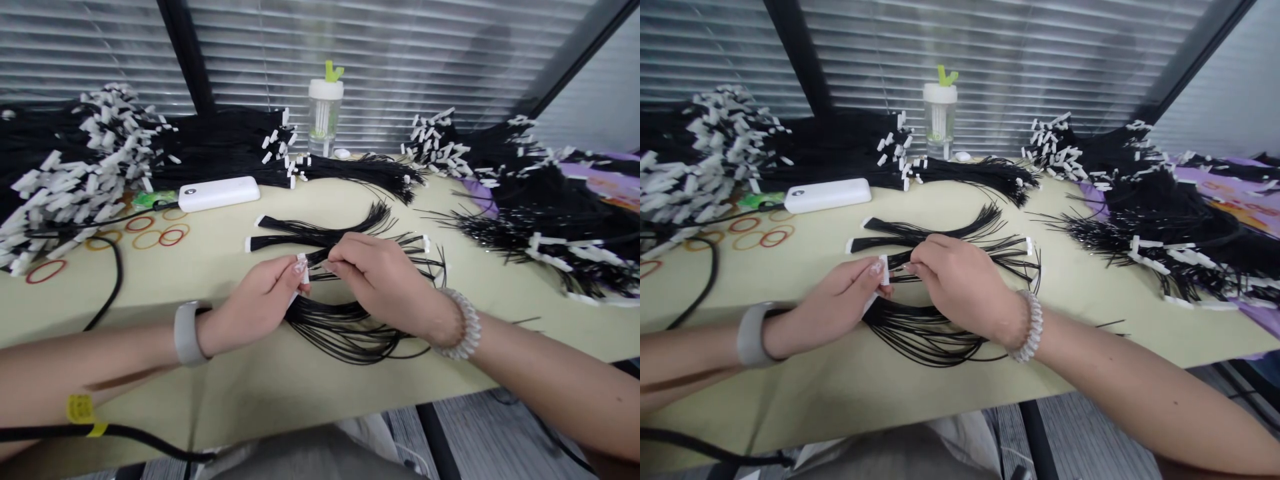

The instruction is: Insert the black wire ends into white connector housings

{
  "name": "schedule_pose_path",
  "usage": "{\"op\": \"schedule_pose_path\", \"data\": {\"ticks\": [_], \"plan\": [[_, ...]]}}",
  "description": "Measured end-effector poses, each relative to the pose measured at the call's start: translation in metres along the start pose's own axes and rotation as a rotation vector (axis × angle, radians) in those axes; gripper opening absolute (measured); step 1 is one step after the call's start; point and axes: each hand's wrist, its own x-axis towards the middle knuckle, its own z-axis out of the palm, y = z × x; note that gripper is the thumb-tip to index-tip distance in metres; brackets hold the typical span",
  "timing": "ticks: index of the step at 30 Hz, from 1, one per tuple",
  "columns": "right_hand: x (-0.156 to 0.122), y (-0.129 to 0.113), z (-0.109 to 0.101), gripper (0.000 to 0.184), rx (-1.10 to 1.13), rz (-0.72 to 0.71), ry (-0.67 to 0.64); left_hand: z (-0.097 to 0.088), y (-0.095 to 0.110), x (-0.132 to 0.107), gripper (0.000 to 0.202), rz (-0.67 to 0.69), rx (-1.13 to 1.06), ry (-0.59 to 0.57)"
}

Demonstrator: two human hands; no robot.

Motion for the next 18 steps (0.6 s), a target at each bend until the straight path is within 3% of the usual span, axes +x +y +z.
{"op": "schedule_pose_path", "data": {"ticks": [5, 14, 18], "plan": [[0.001, 0.001, 0.0, 0.017, -0.023, -0.085, 0.005, 0.0, 0.001, 0.0, 0.033, 0.001, 0.007, -0.005], [-0.003, 0.004, 0.014, 0.016, -0.167, -0.252, 0.138, -0.001, 0.004, -0.001, 0.034, 0.034, 0.046, -0.061], [-0.004, 0.004, 0.017, 0.015, -0.172, -0.263, 0.154, -0.002, 0.004, 0.0, 0.034, 0.045, 0.052, -0.061]]}}
